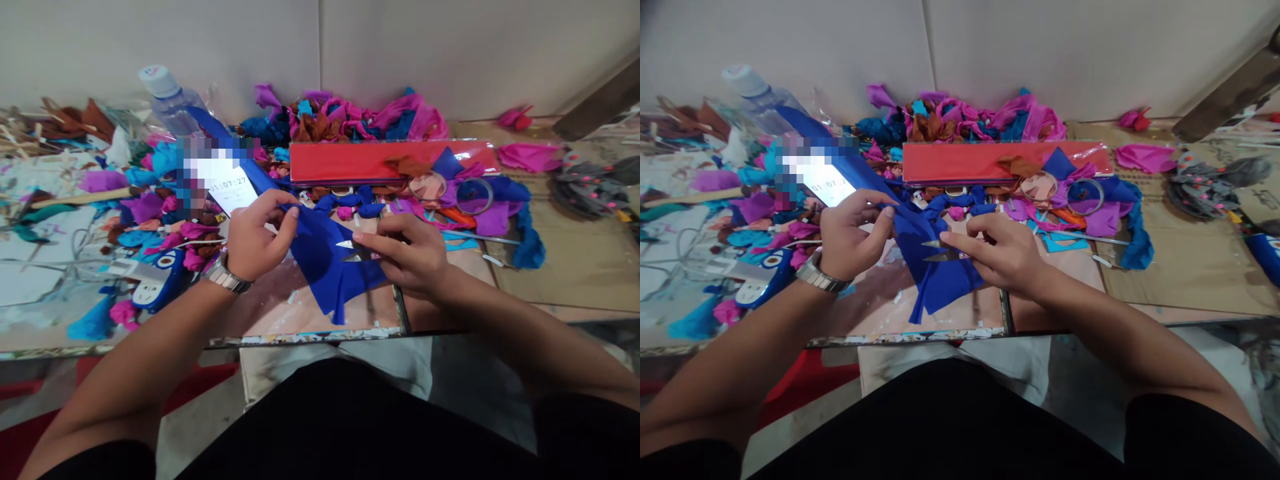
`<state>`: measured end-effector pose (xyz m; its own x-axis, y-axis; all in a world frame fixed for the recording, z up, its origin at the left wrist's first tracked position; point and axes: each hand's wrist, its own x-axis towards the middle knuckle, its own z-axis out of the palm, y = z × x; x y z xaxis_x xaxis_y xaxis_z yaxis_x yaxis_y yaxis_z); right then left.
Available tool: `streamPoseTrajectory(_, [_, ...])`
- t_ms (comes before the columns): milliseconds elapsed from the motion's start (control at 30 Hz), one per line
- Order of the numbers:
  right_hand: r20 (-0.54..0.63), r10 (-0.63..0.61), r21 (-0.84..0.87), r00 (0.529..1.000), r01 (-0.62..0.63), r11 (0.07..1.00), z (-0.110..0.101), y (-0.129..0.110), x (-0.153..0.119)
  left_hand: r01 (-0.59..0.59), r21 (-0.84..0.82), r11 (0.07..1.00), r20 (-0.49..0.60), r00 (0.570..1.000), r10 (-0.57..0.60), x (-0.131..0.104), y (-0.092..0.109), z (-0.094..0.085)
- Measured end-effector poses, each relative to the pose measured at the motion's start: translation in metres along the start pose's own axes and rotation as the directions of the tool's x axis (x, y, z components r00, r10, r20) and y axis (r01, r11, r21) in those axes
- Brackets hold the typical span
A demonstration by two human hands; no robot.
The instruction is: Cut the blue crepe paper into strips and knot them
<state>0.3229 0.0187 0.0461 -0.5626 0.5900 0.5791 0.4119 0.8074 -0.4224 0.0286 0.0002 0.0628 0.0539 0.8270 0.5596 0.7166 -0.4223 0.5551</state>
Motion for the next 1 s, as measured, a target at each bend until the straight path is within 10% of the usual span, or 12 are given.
streamPoseTrajectory(433, [0.219,0.362,0.275,0.906,-0.413,0.868,-0.041,-0.051,0.016,-0.098,-0.060,0.993,-0.006,0.995,0.098,-0.001,0.003,-0.002])
streamPoseTrajectory(767, [0.529,0.491,0.503,0.692,-0.722,0.476,-0.024,-0.078,-0.003,-0.215,-0.057,0.975,0.012,0.976,0.216,-0.002,0.001,-0.002])
streamPoseTrajectory(1000, [0.276,0.496,0.422,0.823,-0.568,0.707,-0.011,-0.066,-0.003,-0.223,-0.184,0.957,0.114,0.963,0.246,-0.005,-0.004,0.003])
